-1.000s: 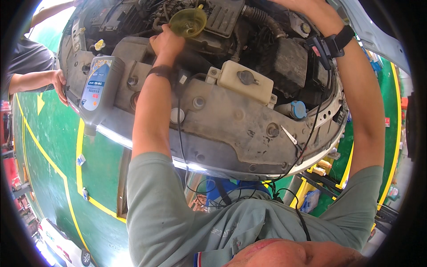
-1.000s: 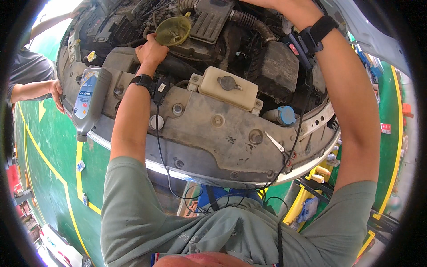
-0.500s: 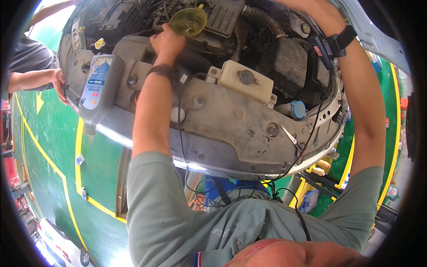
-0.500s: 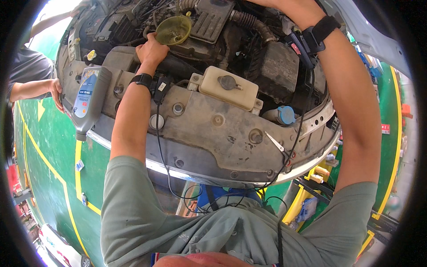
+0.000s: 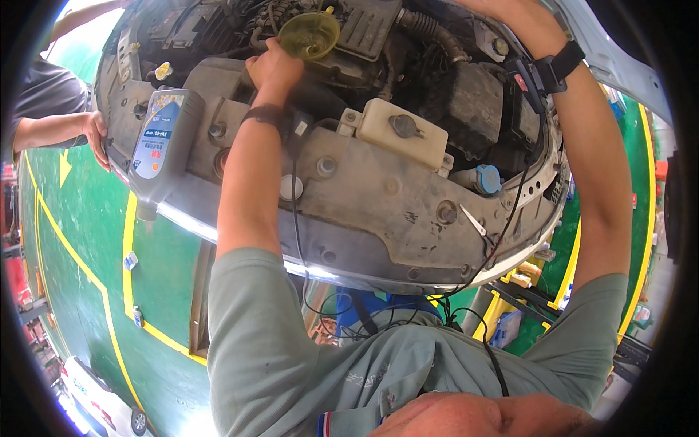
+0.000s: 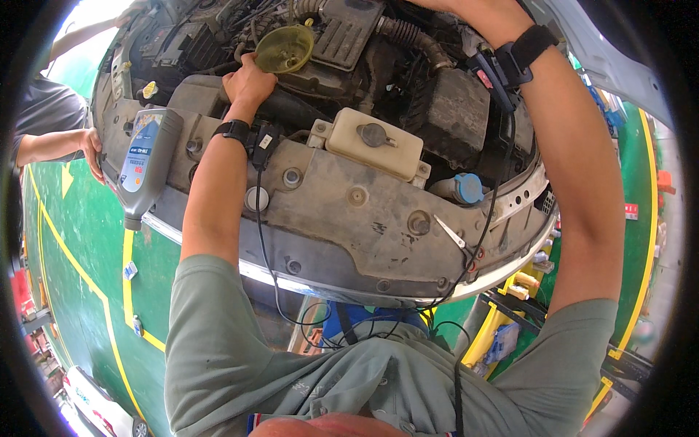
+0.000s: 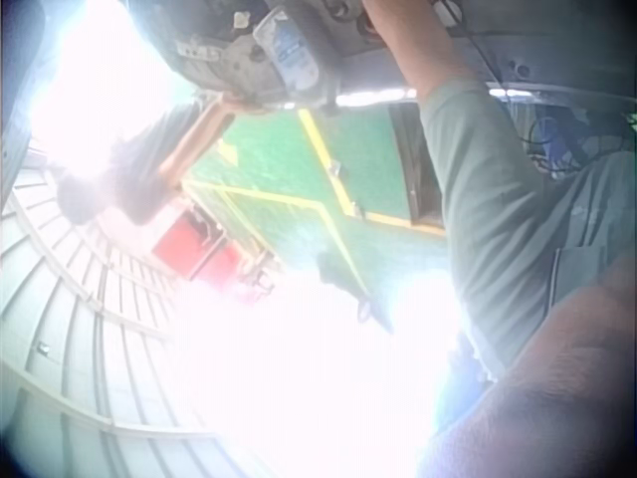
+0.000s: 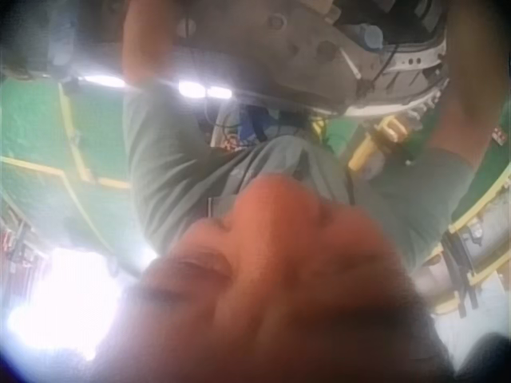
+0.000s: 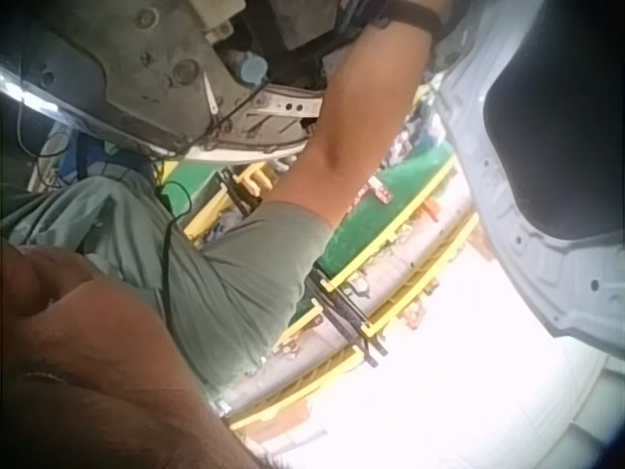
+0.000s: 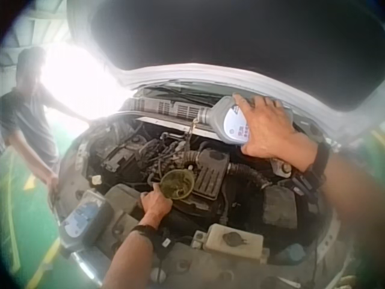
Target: The person pours engine oil from a bottle into a car's engine using a funnel. They repeat this process with multiple bottles, placing empty ones on the ground and retrieving new ones to continue filling the engine.
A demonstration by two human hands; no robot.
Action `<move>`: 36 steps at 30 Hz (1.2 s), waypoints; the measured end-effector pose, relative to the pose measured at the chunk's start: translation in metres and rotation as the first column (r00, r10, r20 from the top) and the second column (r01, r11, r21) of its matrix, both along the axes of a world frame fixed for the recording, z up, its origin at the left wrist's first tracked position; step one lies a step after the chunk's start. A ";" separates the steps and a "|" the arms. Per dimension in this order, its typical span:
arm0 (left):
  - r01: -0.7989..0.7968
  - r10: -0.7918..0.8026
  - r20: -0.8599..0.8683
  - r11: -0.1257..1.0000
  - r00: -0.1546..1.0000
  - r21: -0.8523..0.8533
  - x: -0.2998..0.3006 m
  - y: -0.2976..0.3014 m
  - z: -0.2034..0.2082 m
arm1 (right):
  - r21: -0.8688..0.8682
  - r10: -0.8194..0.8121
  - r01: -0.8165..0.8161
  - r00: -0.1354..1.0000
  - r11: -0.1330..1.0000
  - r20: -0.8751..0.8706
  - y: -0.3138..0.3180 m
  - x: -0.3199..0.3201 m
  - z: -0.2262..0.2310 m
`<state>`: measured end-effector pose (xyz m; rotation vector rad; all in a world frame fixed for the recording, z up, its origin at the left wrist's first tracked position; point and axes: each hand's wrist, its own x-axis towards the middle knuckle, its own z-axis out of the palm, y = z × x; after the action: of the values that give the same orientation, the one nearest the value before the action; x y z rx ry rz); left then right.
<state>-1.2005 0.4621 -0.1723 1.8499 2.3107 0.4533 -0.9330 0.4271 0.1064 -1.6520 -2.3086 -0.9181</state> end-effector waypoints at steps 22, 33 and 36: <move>0.006 -0.006 0.004 0.999 1.000 -0.041 0.001 -0.002 0.004 | -0.004 -0.015 0.015 1.000 1.000 0.009 0.000 -0.002 0.007; 0.010 -0.010 0.007 1.000 1.000 -0.023 0.000 -0.001 0.002 | -0.001 -0.010 0.010 1.000 1.000 0.026 0.000 -0.002 0.006; 0.009 -0.009 0.011 1.000 1.000 -0.019 -0.001 -0.001 0.002 | -0.013 -0.010 0.010 1.000 1.000 0.029 -0.002 -0.002 0.004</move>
<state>-1.2015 0.4607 -0.1708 1.8439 2.2904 0.4379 -0.9351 0.4252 0.1108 -1.6673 -2.3319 -0.9374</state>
